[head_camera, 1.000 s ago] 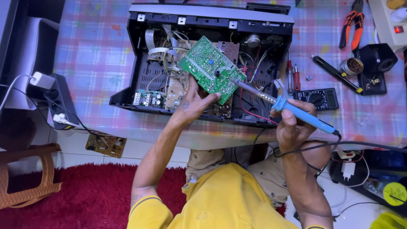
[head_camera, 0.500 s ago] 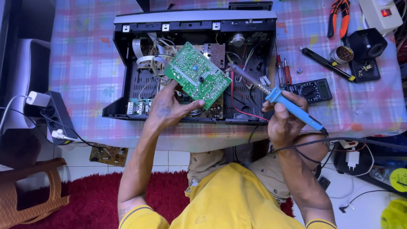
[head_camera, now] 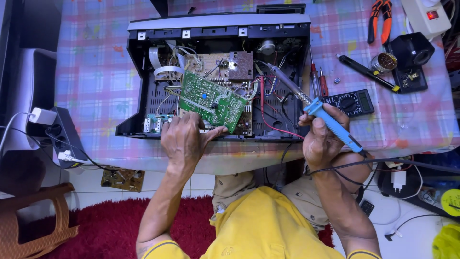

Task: The person is diagnosing and repairing a circuit board inside an electronic device using a multimeter and a soldering iron.

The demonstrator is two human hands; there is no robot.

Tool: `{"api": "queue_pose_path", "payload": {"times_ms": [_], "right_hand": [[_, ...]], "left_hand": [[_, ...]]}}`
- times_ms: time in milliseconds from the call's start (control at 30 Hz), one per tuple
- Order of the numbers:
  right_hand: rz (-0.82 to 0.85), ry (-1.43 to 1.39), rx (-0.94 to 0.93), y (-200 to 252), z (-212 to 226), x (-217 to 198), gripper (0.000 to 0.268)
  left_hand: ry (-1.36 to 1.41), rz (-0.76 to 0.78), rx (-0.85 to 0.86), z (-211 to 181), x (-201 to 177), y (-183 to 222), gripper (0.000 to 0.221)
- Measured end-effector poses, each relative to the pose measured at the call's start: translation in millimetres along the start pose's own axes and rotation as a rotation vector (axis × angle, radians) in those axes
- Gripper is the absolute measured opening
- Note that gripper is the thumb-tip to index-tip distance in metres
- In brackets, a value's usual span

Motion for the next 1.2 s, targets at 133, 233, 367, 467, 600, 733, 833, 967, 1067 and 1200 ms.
{"api": "queue_pose_path", "payload": {"times_ms": [133, 233, 367, 467, 600, 733, 833, 967, 1067, 1200], "right_hand": [[0.006, -0.003, -0.021, 1, 0, 1, 0.034], [-0.039, -0.015, -0.054, 0, 2, -8, 0.034], [-0.157, 0.078, -0.197, -22, 17, -43, 0.036], [-0.181, 0.200, -0.302, -42, 36, -105, 0.038], [-0.293, 0.385, -0.237, -60, 75, -118, 0.039], [-0.217, 0.521, -0.289, -68, 80, -144, 0.038], [-0.191, 0.600, -0.317, -74, 81, -154, 0.034], [-0.182, 0.721, -0.341, -75, 82, -162, 0.030], [-0.143, 0.618, -0.477, -75, 58, -184, 0.030], [-0.045, 0.586, -0.457, -72, 56, -152, 0.028]], "left_hand": [[-0.207, -0.163, 0.228, 9, 26, -18, 0.080], [-0.198, -0.048, 0.387, -5, 2, -50, 0.114], [-0.282, -0.007, 0.598, -2, 2, -86, 0.126], [-0.228, -0.030, 0.629, -5, 3, -94, 0.105], [-0.305, -0.011, 0.695, -13, 12, -101, 0.121], [-0.286, 0.149, 0.504, -17, 14, -109, 0.106], [-0.194, 0.173, 0.403, -9, 18, -112, 0.105], [-0.195, 0.122, 0.220, 0, 31, -109, 0.106], [0.134, 0.228, 0.142, -29, 11, -111, 0.098], [0.282, 0.304, 0.120, -25, 22, -104, 0.095]]}}
Point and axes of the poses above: each hand's wrist, its own y-axis away from the middle knuckle, its own x-axis out of the palm, z = x × y, the point moved 1 cm from there along -y, towards the middle knuckle, and after that the axes turned 3 degrees about z, right-handed, at the moved point
